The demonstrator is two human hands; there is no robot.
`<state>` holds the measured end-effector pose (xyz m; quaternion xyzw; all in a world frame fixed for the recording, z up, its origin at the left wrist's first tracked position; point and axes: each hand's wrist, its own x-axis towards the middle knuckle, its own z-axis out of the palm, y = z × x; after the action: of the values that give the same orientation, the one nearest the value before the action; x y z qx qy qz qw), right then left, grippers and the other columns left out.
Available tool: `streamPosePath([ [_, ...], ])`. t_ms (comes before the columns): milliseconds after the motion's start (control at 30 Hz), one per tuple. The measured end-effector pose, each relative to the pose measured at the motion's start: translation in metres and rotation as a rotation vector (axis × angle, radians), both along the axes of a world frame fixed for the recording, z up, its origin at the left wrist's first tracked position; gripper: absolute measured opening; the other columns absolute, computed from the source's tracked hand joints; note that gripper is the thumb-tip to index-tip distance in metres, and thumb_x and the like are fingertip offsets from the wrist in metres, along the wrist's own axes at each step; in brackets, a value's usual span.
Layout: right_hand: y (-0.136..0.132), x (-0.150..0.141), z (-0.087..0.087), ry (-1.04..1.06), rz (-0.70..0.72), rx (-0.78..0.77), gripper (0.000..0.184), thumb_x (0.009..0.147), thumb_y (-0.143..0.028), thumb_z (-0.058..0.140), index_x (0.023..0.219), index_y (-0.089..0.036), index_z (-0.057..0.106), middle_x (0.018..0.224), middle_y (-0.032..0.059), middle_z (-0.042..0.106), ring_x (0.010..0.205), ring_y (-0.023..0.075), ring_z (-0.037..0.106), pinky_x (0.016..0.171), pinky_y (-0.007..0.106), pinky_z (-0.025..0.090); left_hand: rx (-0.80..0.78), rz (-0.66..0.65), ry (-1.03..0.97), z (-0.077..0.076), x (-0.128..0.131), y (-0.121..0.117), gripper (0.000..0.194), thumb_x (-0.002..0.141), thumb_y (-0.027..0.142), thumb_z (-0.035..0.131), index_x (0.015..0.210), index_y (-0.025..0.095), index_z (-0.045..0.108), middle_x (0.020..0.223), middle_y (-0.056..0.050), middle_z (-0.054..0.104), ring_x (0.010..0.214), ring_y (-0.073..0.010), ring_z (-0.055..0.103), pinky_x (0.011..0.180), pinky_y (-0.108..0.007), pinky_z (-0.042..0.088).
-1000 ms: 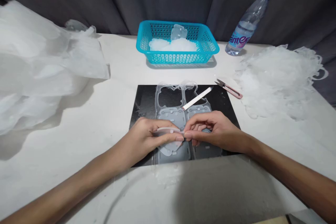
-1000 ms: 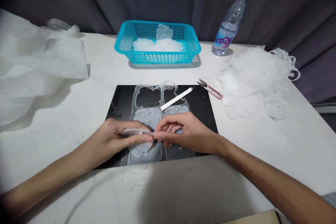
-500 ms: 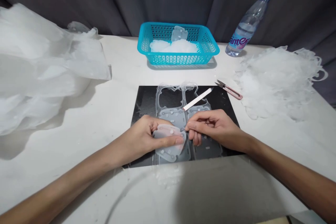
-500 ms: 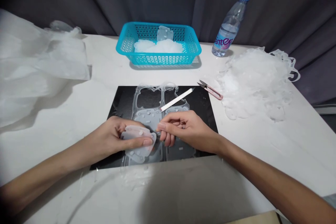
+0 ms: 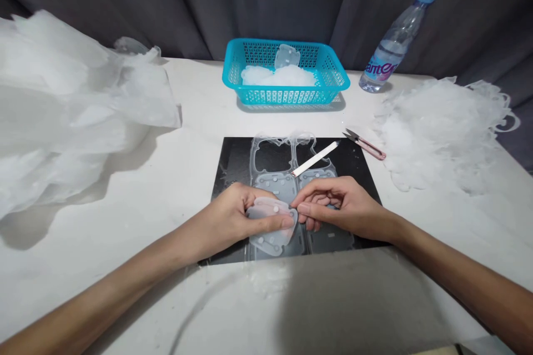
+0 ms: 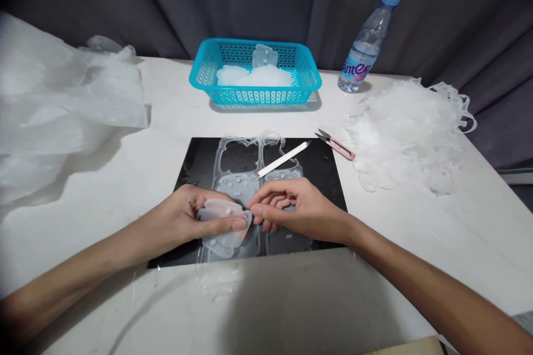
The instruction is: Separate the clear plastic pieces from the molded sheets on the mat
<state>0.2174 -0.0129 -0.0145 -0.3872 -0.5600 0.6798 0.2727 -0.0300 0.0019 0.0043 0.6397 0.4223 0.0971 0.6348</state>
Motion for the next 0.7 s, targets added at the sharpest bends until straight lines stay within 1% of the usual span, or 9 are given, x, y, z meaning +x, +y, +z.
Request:
streamPosePath([
  [133, 0.0, 0.0009, -0.0017, 0.005, 0.01, 0.011, 0.015, 0.098, -0.03, 0.069, 0.102, -0.017, 0.075, 0.085, 0.0041, 0.075, 0.07, 0.0121, 0.07, 0.065, 0.023, 0.059, -0.02, 0.012, -0.014, 0.0, -0.0008, 0.0004, 0.04, 0.091, 0.053, 0.074, 0.085, 0.014, 0.08, 0.072, -0.001, 0.065, 0.064, -0.0096, 0.048, 0.056, -0.019, 0.034],
  [267, 0.0003, 0.0014, -0.0032, 0.01, 0.022, 0.027, 0.016, 0.102, -0.028, 0.063, 0.107, -0.018, 0.075, 0.088, 0.0044, 0.076, 0.073, 0.0121, 0.07, 0.069, 0.024, 0.059, -0.043, 0.009, -0.04, 0.0021, -0.0002, 0.0009, 0.037, 0.092, 0.05, 0.074, 0.085, 0.014, 0.08, 0.074, -0.001, 0.067, 0.066, -0.0096, 0.05, 0.059, -0.018, 0.037],
  [533, 0.0008, 0.0014, -0.0012, 0.023, 0.034, 0.02, 0.02, 0.102, -0.033, 0.064, 0.111, -0.018, 0.074, 0.088, 0.0043, 0.075, 0.069, 0.012, 0.068, 0.066, 0.025, 0.059, -0.047, 0.003, -0.038, 0.0019, -0.0004, 0.0015, 0.035, 0.091, 0.049, 0.075, 0.088, 0.015, 0.081, 0.078, -0.001, 0.071, 0.068, -0.0108, 0.054, 0.061, -0.019, 0.04],
  [700, 0.0004, 0.0017, -0.0009, 0.066, 0.026, -0.013, 0.019, 0.099, -0.035, 0.069, 0.106, -0.018, 0.076, 0.084, 0.0036, 0.076, 0.066, 0.0113, 0.068, 0.064, 0.023, 0.059, -0.056, -0.002, -0.055, 0.0028, -0.0002, 0.001, 0.033, 0.092, 0.048, 0.074, 0.089, 0.016, 0.082, 0.081, -0.002, 0.074, 0.071, -0.0115, 0.058, 0.064, -0.019, 0.044],
])
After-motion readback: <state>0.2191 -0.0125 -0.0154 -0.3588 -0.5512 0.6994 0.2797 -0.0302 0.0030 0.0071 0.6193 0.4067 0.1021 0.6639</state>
